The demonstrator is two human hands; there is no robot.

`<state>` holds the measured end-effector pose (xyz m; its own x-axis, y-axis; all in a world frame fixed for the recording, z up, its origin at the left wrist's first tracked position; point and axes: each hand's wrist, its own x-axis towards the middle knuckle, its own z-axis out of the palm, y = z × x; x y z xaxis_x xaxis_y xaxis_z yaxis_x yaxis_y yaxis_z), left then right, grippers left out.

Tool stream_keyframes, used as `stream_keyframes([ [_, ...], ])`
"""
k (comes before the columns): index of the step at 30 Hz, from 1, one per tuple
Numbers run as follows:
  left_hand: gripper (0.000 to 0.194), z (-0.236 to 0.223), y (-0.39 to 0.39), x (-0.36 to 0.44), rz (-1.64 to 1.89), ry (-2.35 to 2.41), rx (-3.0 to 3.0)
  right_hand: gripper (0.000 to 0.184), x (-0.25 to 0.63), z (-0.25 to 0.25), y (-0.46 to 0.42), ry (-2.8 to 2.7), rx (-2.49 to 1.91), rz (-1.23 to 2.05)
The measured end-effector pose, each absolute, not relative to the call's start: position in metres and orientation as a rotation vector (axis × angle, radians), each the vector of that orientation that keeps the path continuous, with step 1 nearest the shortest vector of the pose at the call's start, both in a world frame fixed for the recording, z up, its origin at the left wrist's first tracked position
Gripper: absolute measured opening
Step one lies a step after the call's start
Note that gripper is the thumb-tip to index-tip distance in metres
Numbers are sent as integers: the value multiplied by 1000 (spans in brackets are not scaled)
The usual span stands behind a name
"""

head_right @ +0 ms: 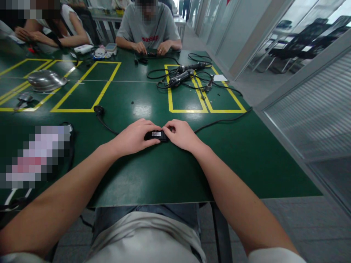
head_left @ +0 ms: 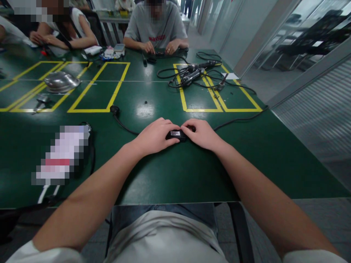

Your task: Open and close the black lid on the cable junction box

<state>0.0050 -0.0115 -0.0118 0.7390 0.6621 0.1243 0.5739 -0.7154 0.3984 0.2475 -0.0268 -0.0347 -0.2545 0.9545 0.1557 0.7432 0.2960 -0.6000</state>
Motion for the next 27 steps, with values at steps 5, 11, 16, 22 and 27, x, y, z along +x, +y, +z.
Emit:
stream_keyframes([
  [5, 43, -13, -12, 7, 387, 984, 2607, 24, 247, -35, -28, -2110, -1492, 538],
  [11, 43, -14, -12, 10, 378, 1003, 2590, 25, 247, -35, -28, -2161, -1478, 531],
  [16, 42, -15, -12, 9, 372, 1002, 2570, 26, 247, -36, -28, -2167, -1475, 539],
  [22, 43, -17, -11, 9, 388, 1005, 2574, 24, 248, -36, -27, -2180, -1466, 517],
  [27, 42, -18, -11, 10, 397, 999, 2598, 24, 247, -35, -28, -2193, -1454, 492],
])
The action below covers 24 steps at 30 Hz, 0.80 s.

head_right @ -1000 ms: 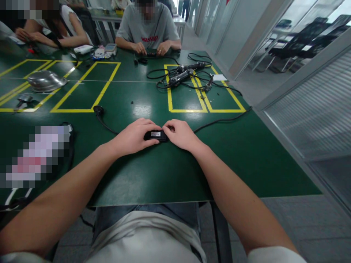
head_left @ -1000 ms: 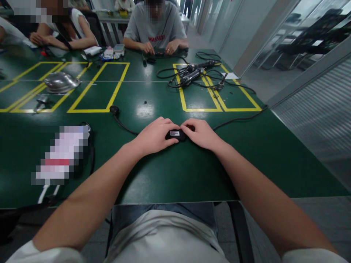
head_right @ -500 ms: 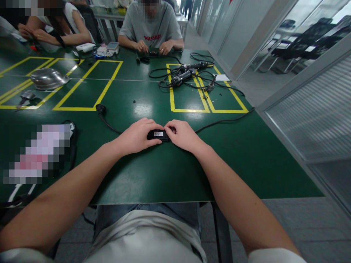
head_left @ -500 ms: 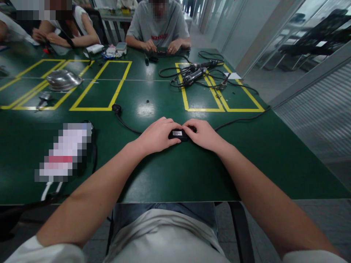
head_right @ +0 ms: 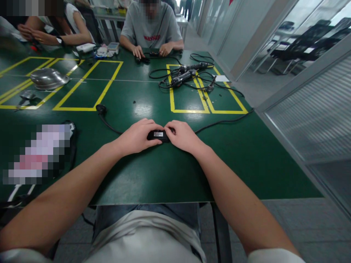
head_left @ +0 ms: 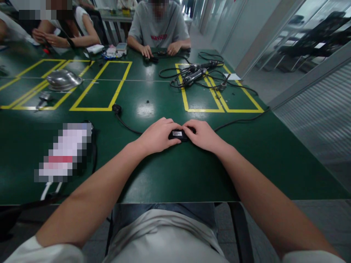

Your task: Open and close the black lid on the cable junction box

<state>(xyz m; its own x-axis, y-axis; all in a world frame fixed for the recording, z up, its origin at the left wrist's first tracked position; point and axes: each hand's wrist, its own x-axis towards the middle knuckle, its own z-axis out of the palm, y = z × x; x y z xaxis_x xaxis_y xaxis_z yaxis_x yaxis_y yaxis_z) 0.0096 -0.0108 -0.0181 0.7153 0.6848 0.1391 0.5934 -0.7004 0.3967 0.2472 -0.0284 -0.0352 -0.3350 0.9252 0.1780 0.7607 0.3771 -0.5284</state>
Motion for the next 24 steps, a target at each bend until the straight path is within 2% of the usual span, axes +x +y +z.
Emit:
stream_keyframes([
  [24, 43, -16, -11, 6, 432, 934, 2546, 29, 247, -31, -30, -2239, -1466, 494],
])
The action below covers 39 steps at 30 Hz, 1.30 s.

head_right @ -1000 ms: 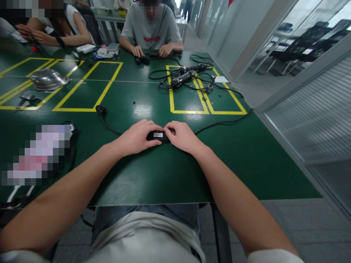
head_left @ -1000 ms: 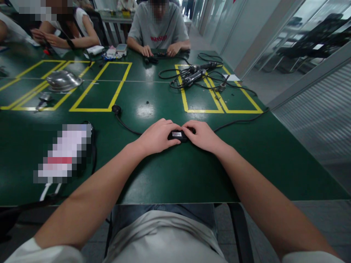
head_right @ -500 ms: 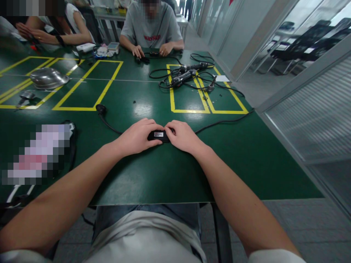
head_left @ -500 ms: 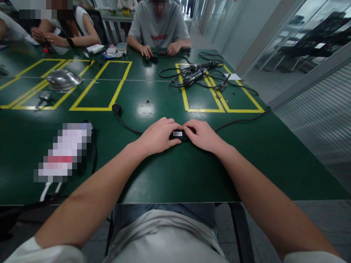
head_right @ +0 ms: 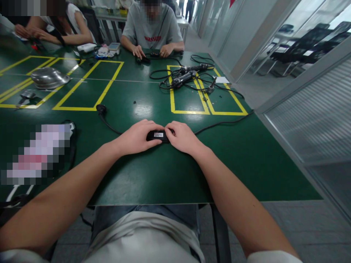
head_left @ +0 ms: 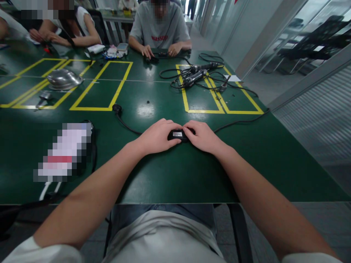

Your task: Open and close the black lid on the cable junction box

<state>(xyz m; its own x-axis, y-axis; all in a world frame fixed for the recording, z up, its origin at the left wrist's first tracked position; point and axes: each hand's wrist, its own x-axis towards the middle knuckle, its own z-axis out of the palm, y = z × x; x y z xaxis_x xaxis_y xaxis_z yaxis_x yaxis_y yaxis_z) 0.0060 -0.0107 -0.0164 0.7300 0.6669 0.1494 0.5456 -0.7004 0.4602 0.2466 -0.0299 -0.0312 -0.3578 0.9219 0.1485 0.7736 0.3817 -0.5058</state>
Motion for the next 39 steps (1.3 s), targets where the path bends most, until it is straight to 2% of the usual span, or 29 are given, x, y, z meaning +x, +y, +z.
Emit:
stream_keyframes([
  [5, 51, -14, -6, 1, 485, 912, 2422, 30, 247, -31, -29, -2211, -1487, 502],
  [10, 41, -13, -1, 1, 610, 1024, 2262, 37, 247, -29, -30, -2087, -1580, 563],
  [15, 33, -16, 7, -3, 560, 1317, 2404, 33, 247, -29, -29, -2066, -1700, 479],
  [21, 37, -16, 11, -10, 490, 1330, 2457, 44, 255, -35, -24, -2165, -1736, 354],
  [24, 31, -6, 8, -12, 436, 1543, 2461, 53, 260, -35, -24, -2202, -1768, 340],
  [28, 55, 11, -1, -11, -115, 1642, 2402, 59, 258, -30, -28, -2249, -1827, 313],
  [30, 63, 15, -6, -9, -249, 1649, 2441, 60, 254, -28, -31, -2263, -1843, 287],
  [39, 72, 10, -9, -8, -274, 1646, 2483, 62, 252, -34, -30, -2208, -1802, 244],
])
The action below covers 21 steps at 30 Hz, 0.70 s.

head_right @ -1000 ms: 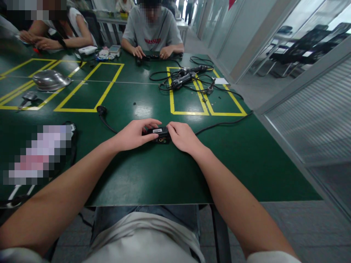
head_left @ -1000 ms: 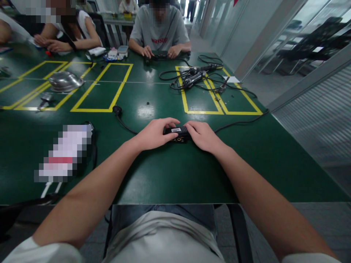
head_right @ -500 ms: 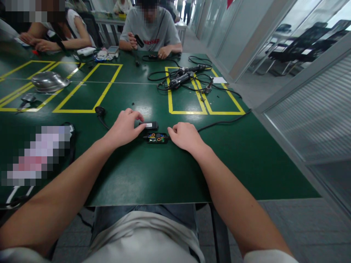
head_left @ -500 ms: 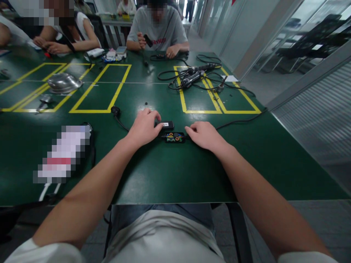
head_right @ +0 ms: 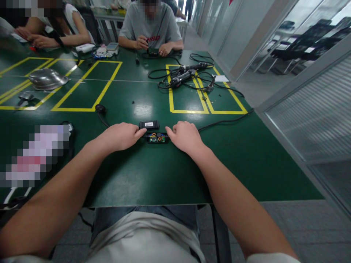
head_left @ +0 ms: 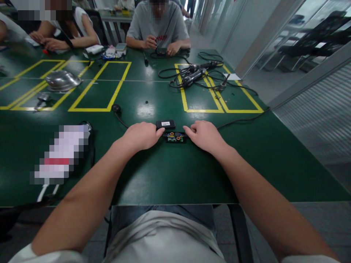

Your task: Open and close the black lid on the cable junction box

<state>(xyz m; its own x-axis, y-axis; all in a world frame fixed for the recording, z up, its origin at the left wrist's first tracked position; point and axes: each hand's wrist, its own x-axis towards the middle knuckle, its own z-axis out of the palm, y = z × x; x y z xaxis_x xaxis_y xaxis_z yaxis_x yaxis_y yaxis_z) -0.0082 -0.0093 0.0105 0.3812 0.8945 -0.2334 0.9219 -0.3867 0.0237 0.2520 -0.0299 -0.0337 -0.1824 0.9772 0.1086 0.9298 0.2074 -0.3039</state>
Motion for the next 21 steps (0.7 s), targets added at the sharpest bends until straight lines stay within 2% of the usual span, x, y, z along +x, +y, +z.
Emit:
stream_keyframes([
  [5, 71, 15, -8, -7, -270, 1615, 2432, 63, 255, -34, -28, -2172, -1814, 303],
  [12, 55, 15, -16, -3, -229, 1663, 2438, 63, 251, -30, -29, -2225, -1821, 317],
  [16, 38, 14, -16, -4, 93, 1700, 2498, 62, 250, -27, -30, -2235, -1851, 329],
  [19, 44, 6, -11, -6, 373, 1637, 2513, 62, 248, -25, -30, -2229, -1873, 347],
  [21, 43, -2, -5, -7, 388, 1507, 2511, 62, 247, -24, -30, -2227, -1893, 352],
])
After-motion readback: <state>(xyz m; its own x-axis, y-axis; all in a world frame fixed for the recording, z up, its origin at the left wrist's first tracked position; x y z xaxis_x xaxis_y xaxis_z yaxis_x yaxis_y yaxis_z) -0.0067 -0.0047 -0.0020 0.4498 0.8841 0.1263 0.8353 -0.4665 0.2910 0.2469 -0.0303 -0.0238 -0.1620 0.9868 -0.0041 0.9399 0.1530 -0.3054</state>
